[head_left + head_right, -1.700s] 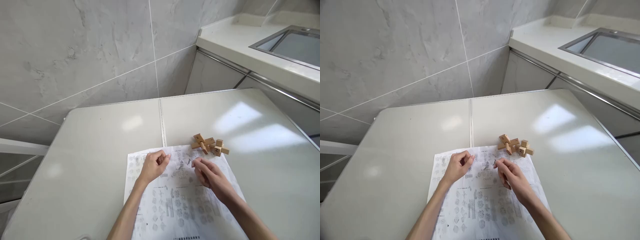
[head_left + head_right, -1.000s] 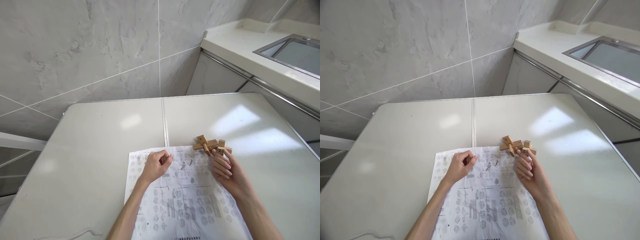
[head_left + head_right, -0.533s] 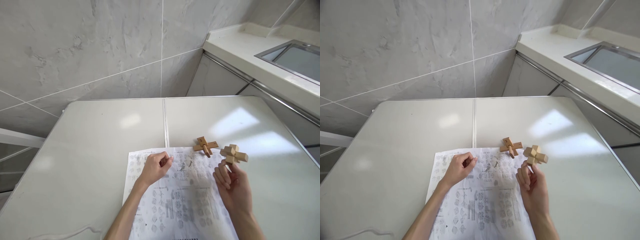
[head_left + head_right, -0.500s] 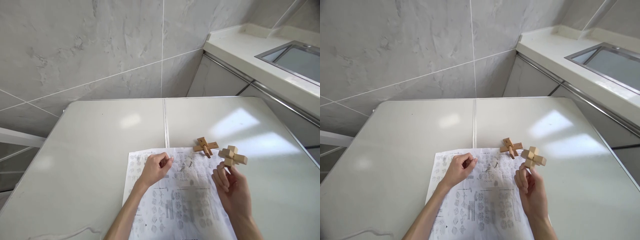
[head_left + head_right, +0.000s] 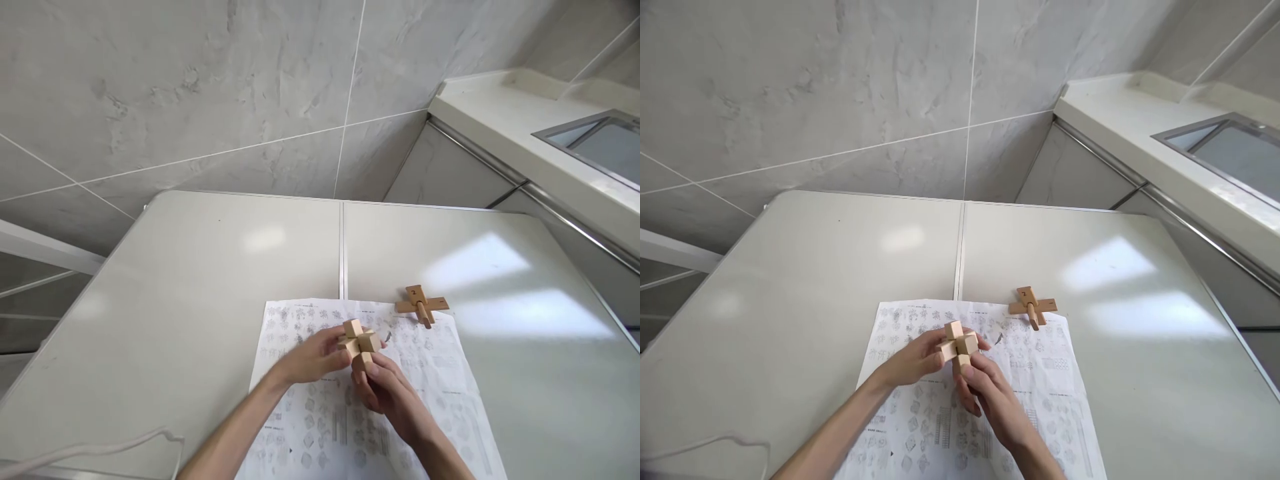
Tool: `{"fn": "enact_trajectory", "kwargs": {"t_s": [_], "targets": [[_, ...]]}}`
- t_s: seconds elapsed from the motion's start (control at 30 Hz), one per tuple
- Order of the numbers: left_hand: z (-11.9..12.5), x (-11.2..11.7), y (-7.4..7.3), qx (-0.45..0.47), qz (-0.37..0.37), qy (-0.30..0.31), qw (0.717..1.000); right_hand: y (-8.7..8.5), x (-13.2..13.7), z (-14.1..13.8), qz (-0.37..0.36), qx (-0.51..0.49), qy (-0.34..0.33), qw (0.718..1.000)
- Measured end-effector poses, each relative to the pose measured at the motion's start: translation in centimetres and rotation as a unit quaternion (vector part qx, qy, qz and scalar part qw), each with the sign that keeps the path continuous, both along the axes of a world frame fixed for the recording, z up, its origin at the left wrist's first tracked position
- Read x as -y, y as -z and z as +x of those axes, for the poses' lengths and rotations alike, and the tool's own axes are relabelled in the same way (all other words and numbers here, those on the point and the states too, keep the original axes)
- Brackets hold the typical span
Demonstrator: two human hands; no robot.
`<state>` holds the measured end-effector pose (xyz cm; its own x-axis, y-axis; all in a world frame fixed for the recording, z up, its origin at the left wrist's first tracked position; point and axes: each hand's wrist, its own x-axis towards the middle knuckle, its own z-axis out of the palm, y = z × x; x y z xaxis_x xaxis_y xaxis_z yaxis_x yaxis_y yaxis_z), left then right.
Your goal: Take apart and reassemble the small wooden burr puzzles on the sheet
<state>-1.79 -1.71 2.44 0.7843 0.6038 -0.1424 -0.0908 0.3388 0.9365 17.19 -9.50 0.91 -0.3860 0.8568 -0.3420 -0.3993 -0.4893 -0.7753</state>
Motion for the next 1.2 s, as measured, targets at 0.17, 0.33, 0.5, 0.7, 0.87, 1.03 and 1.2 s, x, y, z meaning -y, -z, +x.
{"fn": "enact_trajectory", "kwargs": {"t_s": [0.17, 0.33, 0.5, 0.7, 0.87, 1.03, 1.2], "targets": [[-1.6, -0.7, 1.0, 0.010, -0.023, -0.127, 0.992, -1.1, -2.7, 0.3, 0.047, 0.171, -0.040, 0.983], [-2.7, -1.3, 2.0, -0.065, 0.021, -0.198, 0.978, -1.1, -4.8, 1.1, 0.087, 0.230, -0.038, 0.969], [-2.4, -0.8, 1.9, -0.096, 0.087, -0.194, 0.972, -1.0, -5.9, 0.7, 0.125, 0.199, -0.115, 0.965], [-2.2, -0.9, 1.6, -0.093, 0.132, -0.176, 0.971, -0.5, -6.1, 0.9, 0.127, 0.162, -0.159, 0.965], [-2.2, -0.9, 1.5, -0.114, 0.120, -0.185, 0.969, 1.5, -5.3, 0.7, 0.203, 0.257, -0.072, 0.942], [-2.0, -0.8, 1.6, -0.128, 0.130, -0.195, 0.964, 3.3, -4.5, 0.4, 0.279, 0.368, 0.002, 0.887], [-2.0, -0.8, 1.7, -0.144, 0.155, -0.192, 0.958, 3.6, -4.4, 0.4, 0.292, 0.377, 0.031, 0.878]]}}
